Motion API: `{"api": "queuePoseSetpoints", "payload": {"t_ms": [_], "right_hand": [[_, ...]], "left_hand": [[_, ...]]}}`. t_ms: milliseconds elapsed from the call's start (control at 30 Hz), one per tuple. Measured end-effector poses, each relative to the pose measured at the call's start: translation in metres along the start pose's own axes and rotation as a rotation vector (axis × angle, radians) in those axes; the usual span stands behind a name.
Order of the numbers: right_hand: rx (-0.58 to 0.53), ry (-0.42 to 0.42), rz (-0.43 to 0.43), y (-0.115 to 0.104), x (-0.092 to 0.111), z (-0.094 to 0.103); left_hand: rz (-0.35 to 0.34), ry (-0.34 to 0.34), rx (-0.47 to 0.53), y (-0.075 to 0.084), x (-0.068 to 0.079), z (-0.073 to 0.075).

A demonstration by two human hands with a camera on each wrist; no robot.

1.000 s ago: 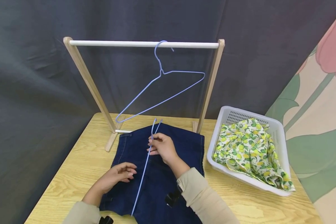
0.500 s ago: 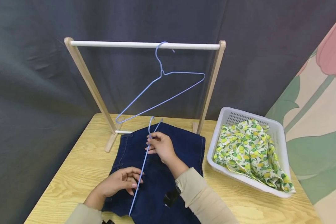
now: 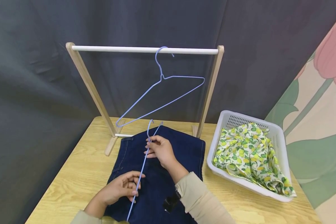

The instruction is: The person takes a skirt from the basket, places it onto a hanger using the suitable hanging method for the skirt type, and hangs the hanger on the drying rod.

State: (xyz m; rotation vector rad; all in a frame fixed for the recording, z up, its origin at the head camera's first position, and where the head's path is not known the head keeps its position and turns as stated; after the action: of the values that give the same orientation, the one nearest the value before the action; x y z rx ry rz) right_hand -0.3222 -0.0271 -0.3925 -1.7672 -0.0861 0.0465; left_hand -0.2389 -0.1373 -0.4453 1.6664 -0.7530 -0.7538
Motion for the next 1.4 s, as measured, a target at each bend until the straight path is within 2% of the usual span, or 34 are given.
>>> {"api": "queuePoseSetpoints", "payload": {"t_ms": [300,567,767,1167,1300,1400], "right_hand": [[0.041,-0.063,0.009,0.001,0.008,0.002],[0.113,-0.033,0.046,-0.001,0.012,0.02],[0.135,0.027,0.061,-0.003,0.017,0.044],[0.259,0.127,0.057,-0.009,0.031,0.106],[0.332,0.183,0.044,-0.011,0.037,0.125],[0.457,0.235,0.047,-0.013,0.043,0.139]], "left_hand": [[-0.07,-0.009,0.009,0.005,0.005,-0.001],[-0.149,-0.009,-0.003,0.018,0.013,0.001],[-0.221,-0.01,-0.017,0.029,0.021,0.005],[-0.261,-0.015,0.004,0.042,0.036,0.014],[-0.23,0.012,0.0,0.043,0.04,0.017],[-0.214,0.031,-0.014,0.043,0.044,0.02]]}}
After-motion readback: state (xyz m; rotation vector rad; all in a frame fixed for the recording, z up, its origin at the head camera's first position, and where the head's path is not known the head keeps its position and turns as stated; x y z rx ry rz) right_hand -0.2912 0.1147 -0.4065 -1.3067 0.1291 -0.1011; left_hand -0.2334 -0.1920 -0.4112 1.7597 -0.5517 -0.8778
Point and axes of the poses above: each hand's wrist, its own x-axis away from the middle knuckle, its own z-axis out of the back of the hand, y = z × x, the point moved 9 cm from there along -x, towards the middle knuckle, and after that the axes turned 4 degrees about -x, right-handed, at the moved point
